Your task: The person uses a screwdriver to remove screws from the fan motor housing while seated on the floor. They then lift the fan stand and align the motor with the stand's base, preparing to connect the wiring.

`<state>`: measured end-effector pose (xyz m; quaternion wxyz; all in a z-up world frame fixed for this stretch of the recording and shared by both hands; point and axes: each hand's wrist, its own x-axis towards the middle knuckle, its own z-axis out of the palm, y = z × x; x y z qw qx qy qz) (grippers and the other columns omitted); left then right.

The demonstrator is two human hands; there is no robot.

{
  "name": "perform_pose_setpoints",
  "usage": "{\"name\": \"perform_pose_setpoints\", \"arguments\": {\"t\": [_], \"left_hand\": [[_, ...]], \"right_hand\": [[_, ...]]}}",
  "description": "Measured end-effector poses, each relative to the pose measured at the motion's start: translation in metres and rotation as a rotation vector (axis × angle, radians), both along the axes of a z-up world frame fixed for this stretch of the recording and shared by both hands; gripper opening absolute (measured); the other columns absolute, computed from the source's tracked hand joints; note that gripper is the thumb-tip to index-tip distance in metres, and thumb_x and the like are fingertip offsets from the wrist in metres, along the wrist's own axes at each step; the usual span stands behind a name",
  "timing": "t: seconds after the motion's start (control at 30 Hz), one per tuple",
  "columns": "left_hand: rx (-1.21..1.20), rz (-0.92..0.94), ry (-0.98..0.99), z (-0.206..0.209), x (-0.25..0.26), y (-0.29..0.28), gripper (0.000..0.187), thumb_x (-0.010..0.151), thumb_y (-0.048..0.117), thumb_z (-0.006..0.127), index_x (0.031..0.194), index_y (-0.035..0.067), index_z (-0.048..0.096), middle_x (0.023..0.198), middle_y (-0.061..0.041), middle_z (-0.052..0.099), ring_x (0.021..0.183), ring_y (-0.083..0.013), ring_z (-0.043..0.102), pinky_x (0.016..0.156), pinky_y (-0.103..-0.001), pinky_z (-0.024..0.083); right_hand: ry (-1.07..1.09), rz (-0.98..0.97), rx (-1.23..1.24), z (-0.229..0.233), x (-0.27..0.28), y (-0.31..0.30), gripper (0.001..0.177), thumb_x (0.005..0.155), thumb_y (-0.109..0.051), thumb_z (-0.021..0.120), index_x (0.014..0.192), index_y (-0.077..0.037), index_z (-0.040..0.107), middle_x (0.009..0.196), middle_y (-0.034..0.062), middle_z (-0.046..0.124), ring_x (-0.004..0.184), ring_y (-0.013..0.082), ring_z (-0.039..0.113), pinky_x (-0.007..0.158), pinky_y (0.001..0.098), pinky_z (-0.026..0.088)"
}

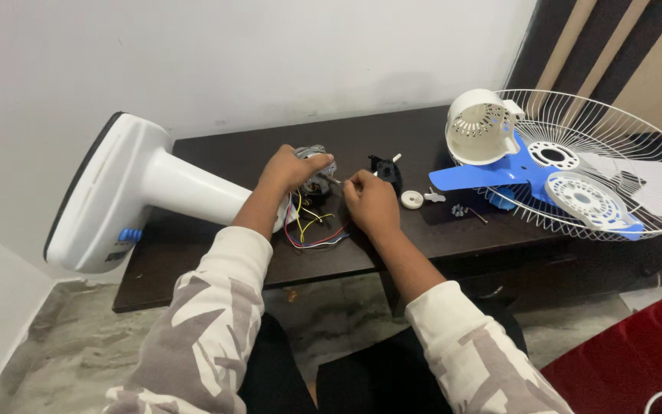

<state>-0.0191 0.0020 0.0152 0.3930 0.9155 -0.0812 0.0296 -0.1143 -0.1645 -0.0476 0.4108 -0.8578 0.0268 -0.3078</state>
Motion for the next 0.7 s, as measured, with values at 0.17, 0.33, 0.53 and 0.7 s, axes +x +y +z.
{"name": "perform_pose_setpoints", "arguments": {"t": [0.17, 0.33, 0.53, 0.7], "left_hand": [[-0.009, 0.02, 0.052, -0.002, -0.007, -0.002, 0.099, 0.065, 0.062, 0.08, 0.127, -0.011, 0.059, 0.115, -0.028, 0.072, 0.105, -0.0337, 0.074, 0.09, -0.04, 0.056], [0.053, 0.05, 0.062, 0.004, -0.012, -0.005, 0.1, 0.066, 0.064, 0.08, 0.132, -0.008, 0.058, 0.12, -0.026, 0.07, 0.11, -0.0339, 0.072, 0.092, -0.041, 0.055], [0.086, 0.064, 0.052, 0.004, -0.016, -0.007, 0.106, 0.066, 0.064, 0.08, 0.139, -0.006, 0.049, 0.127, -0.027, 0.065, 0.116, -0.0348, 0.068, 0.095, -0.042, 0.054], [0.09, 0.057, 0.013, 0.002, -0.018, -0.007, 0.103, 0.065, 0.066, 0.079, 0.136, -0.005, 0.054, 0.127, -0.026, 0.067, 0.117, -0.0358, 0.067, 0.098, -0.042, 0.052]], "right_hand": [[-0.027, 0.03, 0.041, -0.009, 0.013, -0.01, 0.023, 0.086, -0.026, 0.071, 0.089, -0.004, 0.075, 0.076, 0.0137, 0.074, 0.07, 0.028, 0.074, 0.067, 0.0387, 0.056], [-0.003, 0.045, 0.092, -0.015, 0.02, -0.015, 0.023, 0.085, -0.026, 0.07, 0.089, -0.003, 0.075, 0.075, 0.0126, 0.075, 0.068, 0.0249, 0.073, 0.067, 0.0368, 0.055], [0.066, 0.033, 0.066, -0.015, 0.025, -0.019, 0.02, 0.082, -0.022, 0.07, 0.087, -0.004, 0.078, 0.077, 0.0131, 0.075, 0.071, 0.0255, 0.074, 0.07, 0.0369, 0.056], [0.061, 0.023, 0.076, -0.012, 0.019, -0.012, 0.02, 0.081, -0.022, 0.071, 0.087, -0.005, 0.078, 0.079, 0.0123, 0.076, 0.073, 0.0253, 0.073, 0.071, 0.0366, 0.055]]}}
